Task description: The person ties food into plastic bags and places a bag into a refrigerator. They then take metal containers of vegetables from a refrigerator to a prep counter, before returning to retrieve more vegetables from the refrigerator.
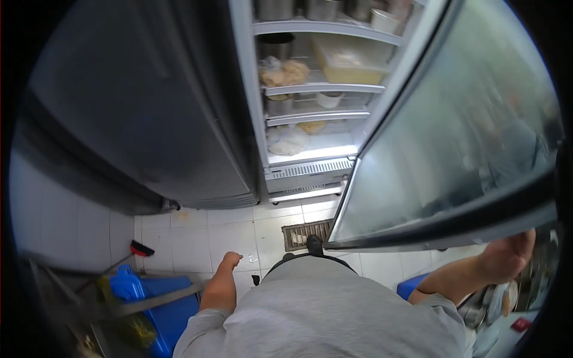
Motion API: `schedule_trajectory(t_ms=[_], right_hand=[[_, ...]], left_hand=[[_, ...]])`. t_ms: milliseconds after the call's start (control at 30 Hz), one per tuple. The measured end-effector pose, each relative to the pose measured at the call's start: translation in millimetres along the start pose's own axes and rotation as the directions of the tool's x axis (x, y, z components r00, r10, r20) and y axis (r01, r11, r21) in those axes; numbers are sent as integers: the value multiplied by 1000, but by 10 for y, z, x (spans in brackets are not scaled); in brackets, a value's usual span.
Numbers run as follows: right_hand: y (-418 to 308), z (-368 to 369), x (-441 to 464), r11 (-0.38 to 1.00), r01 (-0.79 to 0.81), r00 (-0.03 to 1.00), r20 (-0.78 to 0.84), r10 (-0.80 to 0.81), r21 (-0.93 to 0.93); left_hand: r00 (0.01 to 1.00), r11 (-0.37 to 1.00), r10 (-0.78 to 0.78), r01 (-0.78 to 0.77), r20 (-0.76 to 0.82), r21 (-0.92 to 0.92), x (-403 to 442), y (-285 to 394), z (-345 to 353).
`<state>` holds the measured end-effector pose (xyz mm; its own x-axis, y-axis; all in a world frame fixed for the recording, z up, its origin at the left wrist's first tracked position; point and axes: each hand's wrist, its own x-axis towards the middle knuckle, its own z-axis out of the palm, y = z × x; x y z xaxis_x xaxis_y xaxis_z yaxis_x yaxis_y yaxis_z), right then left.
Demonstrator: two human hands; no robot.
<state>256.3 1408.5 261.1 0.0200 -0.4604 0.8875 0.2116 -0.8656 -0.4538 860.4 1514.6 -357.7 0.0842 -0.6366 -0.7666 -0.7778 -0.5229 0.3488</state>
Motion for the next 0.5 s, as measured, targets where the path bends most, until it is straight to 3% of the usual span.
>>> schedule_trajectory(t_ms=[167,267,333,400,500], right_hand=[[863,1266,359,999,-15,965,261,22,-32],[1259,1947,305,995,-87,935,349,61,59],[1467,2382,124,967,-208,898,420,129,148],[1610,2922,-97,873,-430,782,579,232,231],[1782,3712,-592,744,-661,482,813,326,93]], left_hand=[[967,954,-174,118,-186,-276,-769,-191,447],[867,920,-225,38,-445,-391,-1180,-402,983],[836,772,-400,87,-376,-629,-1762,-312,1184],[876,890,-360,220,-321,-399,-2178,-334,1396],[773,671,-608,375,-184,-640,-2604,-351,1919]])
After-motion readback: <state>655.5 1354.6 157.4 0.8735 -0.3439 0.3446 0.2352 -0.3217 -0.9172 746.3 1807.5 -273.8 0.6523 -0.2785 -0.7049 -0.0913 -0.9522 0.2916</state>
